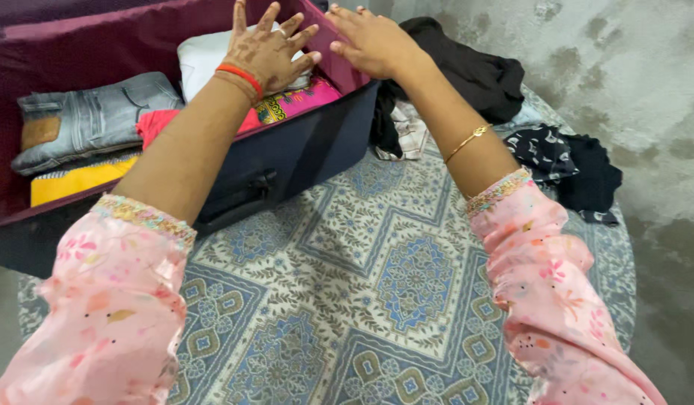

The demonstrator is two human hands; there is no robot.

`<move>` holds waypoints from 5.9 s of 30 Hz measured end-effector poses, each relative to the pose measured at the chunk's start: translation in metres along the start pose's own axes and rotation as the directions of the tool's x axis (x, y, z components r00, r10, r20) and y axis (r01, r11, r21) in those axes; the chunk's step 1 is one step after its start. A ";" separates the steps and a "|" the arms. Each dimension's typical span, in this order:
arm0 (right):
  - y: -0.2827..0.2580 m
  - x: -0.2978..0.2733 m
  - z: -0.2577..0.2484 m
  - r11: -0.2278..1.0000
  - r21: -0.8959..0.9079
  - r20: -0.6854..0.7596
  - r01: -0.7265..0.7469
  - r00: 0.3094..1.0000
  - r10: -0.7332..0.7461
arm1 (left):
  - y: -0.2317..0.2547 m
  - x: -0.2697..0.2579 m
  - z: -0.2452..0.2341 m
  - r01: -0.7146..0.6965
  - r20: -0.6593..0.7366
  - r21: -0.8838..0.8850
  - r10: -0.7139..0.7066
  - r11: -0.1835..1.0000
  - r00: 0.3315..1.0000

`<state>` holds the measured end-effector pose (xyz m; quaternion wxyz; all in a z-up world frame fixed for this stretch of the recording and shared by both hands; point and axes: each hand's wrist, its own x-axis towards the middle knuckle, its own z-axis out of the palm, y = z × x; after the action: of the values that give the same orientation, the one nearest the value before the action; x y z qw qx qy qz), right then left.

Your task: The person buttons a black shirt and then folds it on a table.

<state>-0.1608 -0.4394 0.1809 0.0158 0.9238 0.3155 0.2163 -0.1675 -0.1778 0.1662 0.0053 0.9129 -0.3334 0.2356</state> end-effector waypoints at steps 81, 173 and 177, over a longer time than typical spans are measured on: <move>-0.312 -0.379 -0.043 -0.295 0.932 0.091 -0.209 0.926 -0.368 | 0.276 -0.231 0.067 -0.422 -0.407 -0.759 0.144 0.496 0.902; -0.237 -0.324 0.078 0.650 0.711 -0.177 -0.268 0.827 0.534 | 0.214 -0.333 0.019 0.144 0.118 -0.493 -0.098 0.858 0.988; -0.225 -0.334 0.081 0.657 0.627 -0.207 -0.418 0.724 0.658 | 0.182 -0.314 0.024 0.177 -0.183 -0.393 -0.265 0.903 0.947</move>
<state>-0.4935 -0.4479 -0.0595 -0.3786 0.8718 0.0627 0.3045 -0.4780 -0.1331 -0.0180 0.2433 0.8935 -0.2627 0.2710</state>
